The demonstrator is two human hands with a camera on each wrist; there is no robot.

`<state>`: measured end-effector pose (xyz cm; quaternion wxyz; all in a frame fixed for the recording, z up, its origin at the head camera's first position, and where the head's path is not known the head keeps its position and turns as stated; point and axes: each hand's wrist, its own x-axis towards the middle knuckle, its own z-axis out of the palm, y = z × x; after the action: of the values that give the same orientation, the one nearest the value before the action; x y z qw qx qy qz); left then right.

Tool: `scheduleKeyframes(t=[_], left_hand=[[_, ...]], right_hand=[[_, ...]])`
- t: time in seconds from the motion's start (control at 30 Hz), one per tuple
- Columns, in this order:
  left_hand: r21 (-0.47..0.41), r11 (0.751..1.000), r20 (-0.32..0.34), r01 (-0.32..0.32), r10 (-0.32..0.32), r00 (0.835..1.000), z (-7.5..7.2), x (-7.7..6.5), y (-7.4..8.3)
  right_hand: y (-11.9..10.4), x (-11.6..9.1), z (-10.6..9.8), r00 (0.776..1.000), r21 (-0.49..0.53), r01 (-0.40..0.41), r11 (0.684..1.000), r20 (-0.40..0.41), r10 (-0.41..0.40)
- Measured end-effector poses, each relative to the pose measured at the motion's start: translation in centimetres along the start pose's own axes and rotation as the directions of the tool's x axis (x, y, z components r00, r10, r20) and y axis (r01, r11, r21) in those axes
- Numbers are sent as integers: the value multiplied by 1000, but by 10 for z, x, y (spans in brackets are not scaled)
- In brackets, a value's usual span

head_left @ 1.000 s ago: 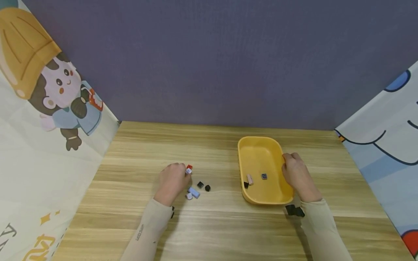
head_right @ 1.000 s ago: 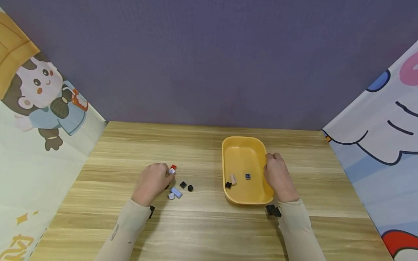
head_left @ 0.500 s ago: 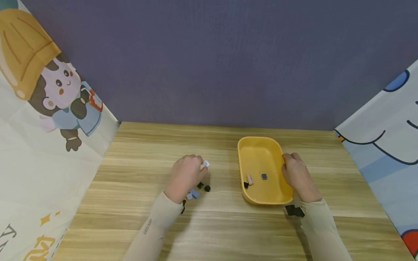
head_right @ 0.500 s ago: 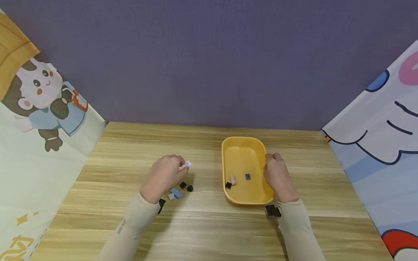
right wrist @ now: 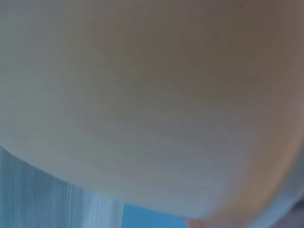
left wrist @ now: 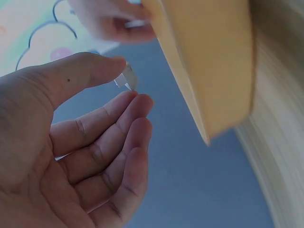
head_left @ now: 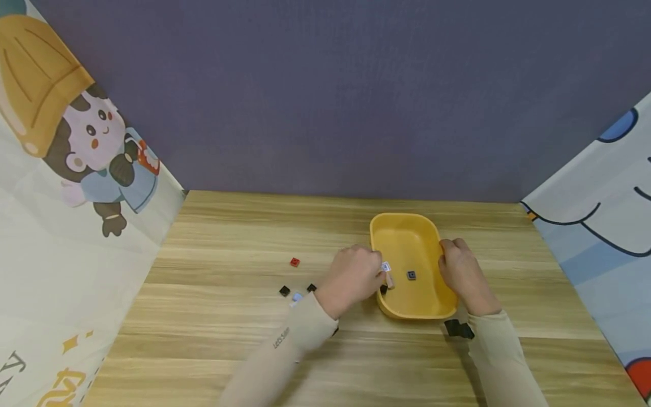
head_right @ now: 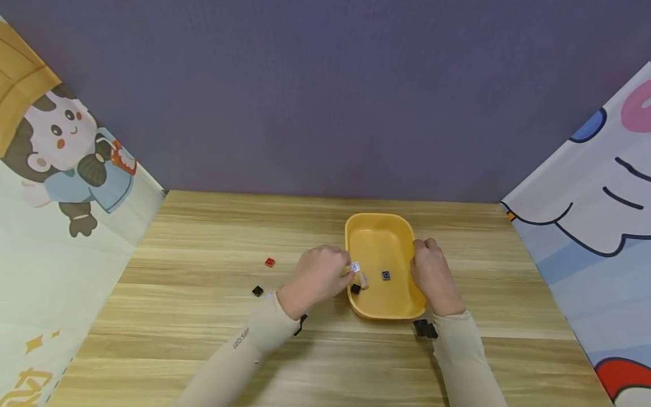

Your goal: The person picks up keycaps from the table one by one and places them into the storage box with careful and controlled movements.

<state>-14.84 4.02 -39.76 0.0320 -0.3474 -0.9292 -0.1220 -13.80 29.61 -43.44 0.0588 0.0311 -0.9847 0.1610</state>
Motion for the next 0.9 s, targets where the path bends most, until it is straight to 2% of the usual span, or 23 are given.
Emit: scheduleKeyframes(t=[0.17,0.33,0.6,0.9], left_hand=[[23,998,43,-64,63,997,6,9,21],[59,994,43,-96,94,995,10,13,32],[66,991,32,-113,111,993,13,16,35],[24,998,76,-54,52,996,9,12,30]], right_hand=[[1,0,1,1000,-1,5,1000,-4,-5],[2,1,1,1000,-2,15,1000,-14,-15],[2,2,2,998,-13,41,999,-52,-42],[2,1,1,999,4,13,1000,-29,-13]])
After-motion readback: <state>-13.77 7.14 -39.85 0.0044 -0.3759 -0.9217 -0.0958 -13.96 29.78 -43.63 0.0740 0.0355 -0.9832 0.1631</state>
